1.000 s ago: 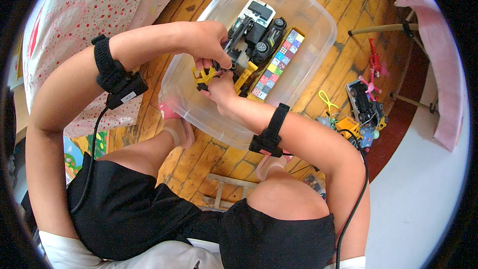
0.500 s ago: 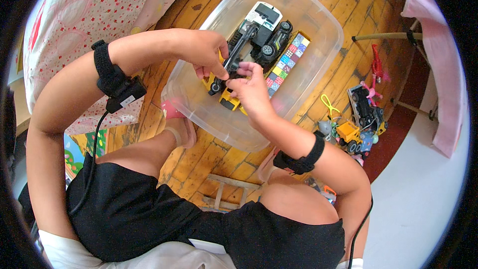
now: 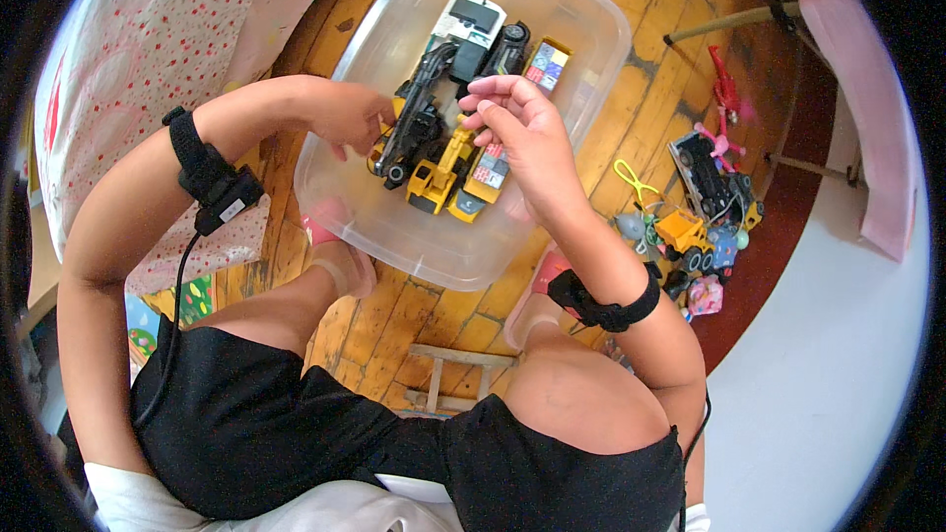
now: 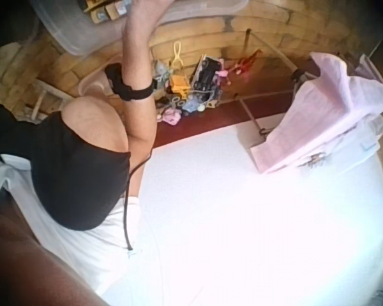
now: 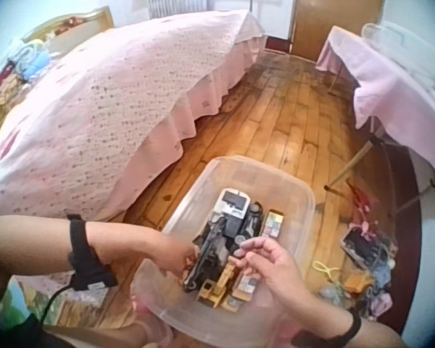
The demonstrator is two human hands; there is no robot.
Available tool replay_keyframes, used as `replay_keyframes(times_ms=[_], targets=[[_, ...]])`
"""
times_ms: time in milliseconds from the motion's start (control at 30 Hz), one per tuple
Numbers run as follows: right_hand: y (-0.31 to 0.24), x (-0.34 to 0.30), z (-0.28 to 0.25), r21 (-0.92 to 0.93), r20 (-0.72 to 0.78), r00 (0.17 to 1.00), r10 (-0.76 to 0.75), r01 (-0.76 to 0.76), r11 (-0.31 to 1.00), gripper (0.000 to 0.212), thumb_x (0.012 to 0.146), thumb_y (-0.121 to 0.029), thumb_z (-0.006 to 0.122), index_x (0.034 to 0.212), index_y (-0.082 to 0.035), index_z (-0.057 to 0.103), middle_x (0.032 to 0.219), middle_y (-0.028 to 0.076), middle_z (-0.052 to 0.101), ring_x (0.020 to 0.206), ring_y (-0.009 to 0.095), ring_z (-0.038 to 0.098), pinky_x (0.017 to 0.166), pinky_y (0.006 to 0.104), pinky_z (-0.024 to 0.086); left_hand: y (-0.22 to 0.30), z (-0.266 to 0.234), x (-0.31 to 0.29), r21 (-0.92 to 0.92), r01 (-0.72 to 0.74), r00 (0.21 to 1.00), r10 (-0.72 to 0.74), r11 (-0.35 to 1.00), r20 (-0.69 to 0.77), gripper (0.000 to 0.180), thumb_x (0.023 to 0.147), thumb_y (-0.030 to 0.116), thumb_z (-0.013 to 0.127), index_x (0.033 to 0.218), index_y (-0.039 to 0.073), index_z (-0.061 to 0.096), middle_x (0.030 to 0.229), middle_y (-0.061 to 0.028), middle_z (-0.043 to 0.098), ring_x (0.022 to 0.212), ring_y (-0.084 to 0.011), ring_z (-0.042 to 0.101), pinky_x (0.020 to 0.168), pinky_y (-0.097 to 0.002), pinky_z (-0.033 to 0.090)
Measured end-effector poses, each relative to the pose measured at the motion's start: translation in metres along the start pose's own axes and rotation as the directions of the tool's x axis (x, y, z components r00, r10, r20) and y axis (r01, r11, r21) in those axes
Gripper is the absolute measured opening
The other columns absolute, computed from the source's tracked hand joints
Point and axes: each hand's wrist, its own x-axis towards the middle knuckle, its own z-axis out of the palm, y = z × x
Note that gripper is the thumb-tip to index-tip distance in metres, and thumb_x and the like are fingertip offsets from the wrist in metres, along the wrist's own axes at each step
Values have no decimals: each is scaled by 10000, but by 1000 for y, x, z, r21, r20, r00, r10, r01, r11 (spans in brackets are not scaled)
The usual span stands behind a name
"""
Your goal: The person organizes various toys on a wooden floor by placing them into a large clear plastic bin, handling items like toy trucks, cars, and building blocks by hand.
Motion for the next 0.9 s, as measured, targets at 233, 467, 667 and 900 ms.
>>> replay_keyframes(times_ms=[233,467,667,900], targets=[[8,-6,-1,-510,210,958,-193,276,815,395,950,-98,625,1336,-78,543,1154,54,590,1013,107,568,829,269,518,-3,1,7,-393,35,990,23,919,141,180,838,-61,626,1018,-68,621,1005,-154,667,979,-242,688,810,-351,610],[33,11,25,-406,429,902,59,133,904,444,903,-86,702,1333,-71,591,1054,36,664,938,128,605,858,296,532,-1,-5,6,-544,16,996,34,839,82,165,833,-43,627,997,-55,632,945,-149,673,855,-239,700,809,-331,606],[27,17,26,-205,366,927,76,1,979,336,911,-110,684,1239,-59,632,996,-2,653,902,80,600,824,260,510,-26,0,57,490,-19,999,40,872,-32,330,911,89,614,1225,-13,597,1072,-180,682,976,-290,695,836,-360,570],[16,15,17,-15,358,928,102,-103,995,315,960,-172,657,1260,-86,613,1087,-9,577,961,74,544,862,251,481,-45,7,93,755,-193,952,307,627,-11,675,813,340,762,1409,136,520,1463,-193,436,1305,-389,458,1105,-410,375]])
